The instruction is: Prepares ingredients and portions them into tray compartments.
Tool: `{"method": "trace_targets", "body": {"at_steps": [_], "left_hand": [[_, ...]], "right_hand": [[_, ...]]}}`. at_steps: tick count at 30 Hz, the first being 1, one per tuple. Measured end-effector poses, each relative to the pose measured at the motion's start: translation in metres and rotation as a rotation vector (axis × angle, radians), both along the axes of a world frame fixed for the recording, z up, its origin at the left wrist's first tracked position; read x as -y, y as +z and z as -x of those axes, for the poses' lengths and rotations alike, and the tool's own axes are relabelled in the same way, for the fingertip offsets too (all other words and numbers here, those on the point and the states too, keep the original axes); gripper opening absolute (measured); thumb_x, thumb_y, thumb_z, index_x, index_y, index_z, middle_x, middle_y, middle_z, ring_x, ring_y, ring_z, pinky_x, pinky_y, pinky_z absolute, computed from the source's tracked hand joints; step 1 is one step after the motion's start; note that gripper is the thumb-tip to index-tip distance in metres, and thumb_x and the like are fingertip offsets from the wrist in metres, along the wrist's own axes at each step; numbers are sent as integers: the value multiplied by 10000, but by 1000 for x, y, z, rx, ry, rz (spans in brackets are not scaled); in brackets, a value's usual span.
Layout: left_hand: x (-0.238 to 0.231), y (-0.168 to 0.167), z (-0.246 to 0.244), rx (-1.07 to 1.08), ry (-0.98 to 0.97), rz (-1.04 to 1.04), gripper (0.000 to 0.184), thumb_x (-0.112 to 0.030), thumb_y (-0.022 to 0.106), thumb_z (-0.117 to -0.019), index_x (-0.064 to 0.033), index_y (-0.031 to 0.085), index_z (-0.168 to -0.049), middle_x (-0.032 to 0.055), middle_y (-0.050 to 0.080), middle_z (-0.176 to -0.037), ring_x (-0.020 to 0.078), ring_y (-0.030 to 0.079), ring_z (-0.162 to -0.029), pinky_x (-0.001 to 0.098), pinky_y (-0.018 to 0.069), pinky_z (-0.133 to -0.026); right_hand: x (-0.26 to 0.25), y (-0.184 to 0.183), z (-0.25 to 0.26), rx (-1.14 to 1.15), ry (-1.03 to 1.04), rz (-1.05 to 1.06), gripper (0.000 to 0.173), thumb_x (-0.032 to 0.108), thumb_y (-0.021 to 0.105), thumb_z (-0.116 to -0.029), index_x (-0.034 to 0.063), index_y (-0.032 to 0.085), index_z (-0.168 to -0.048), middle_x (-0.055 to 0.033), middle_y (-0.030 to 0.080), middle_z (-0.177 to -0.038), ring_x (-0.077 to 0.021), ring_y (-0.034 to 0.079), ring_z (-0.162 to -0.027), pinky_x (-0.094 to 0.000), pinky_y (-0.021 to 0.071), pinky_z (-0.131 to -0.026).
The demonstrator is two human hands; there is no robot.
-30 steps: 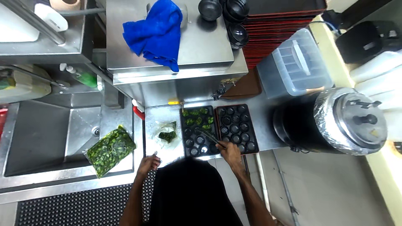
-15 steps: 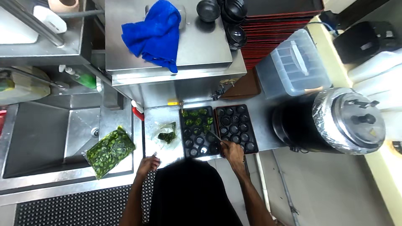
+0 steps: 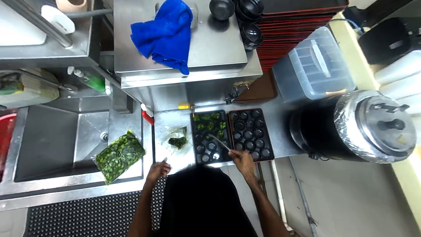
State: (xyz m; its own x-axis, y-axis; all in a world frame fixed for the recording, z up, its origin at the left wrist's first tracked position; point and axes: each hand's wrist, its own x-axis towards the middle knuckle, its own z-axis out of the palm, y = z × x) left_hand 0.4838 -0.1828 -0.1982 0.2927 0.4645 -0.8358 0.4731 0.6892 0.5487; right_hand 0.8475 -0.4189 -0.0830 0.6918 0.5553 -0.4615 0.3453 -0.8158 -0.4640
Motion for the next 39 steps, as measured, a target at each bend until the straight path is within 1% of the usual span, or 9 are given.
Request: {"method": "trace_targets", "body": {"at_steps": [3,10,17,21,23,27,31,35,39], "left_hand": [[1,-2,0,6,-3,1,442,-289,430,-1111,24,723,-1005,117,739,-767,163,673,-563,296,559,-515],[3,-1,0,6,7,-11,452,-319,443,-1106,20,722,-999,108,738,-772,161,670,-562,297,560,-519],[1,-3,0,17,18,-1,460,-321,452,-1105,20,731,-972,118,739,-762,167,672,-552,296,557,-500],[1,-3,-1,11,21,9,459,-322,447,-1107,24,724,-988,118,736,-759,167,668,-552,296,553,-500],[1,-3,0,17,22,4,460,-328,451,-1105,23,728,-997,118,742,-774,169,678,-568,297,560,-513],[4,-2,1,18,27,-11,425,-265,420,-1110,21,718,-1008,114,744,-786,168,682,-585,302,567,-534],[5,-4,2,26,37,-6,446,-312,444,-1108,19,725,-1005,113,746,-793,169,685,-592,305,571,-543],[5,-7,3,32,38,-14,450,-303,435,-1111,19,729,-1004,117,749,-801,175,690,-598,310,576,-548],[6,-4,2,33,24,-32,448,-292,425,-1112,22,726,-1006,118,748,-793,172,688,-587,308,575,-537]], "right_hand": [[-9,-5,9,38,60,136,282,418,614,-1010,295,786,-1196,-45,788,-1055,-289,736,-999,-576,555,-878],[-12,3,9,87,94,144,292,415,607,-1014,282,780,-1208,-73,787,-1020,-313,739,-964,-585,558,-849],[-43,45,29,19,201,-163,320,417,627,-1003,231,785,-1210,-36,793,-1015,-218,752,-935,-501,589,-873],[-84,64,68,-21,483,123,371,440,542,-1035,242,730,-1285,-106,765,-1086,-334,720,-1028,-572,557,-897],[-105,57,86,14,561,275,376,385,506,-1058,178,683,-1317,-164,734,-1148,-392,697,-1073,-598,544,-897],[-125,34,106,117,673,323,312,209,486,-1061,44,642,-1276,-224,694,-1190,-429,696,-1029,-584,557,-837],[-130,41,92,101,683,349,292,225,462,-1065,90,685,-1196,-204,715,-1135,-418,691,-1049,-586,539,-861],[-114,48,73,43,603,320,331,375,482,-1067,209,718,-1229,-151,743,-1112,-379,701,-1066,-583,544,-886],[-79,51,56,-37,490,138,320,424,533,-1037,298,758,-1227,-57,775,-1055,-291,726,-997,-557,557,-869]]}}
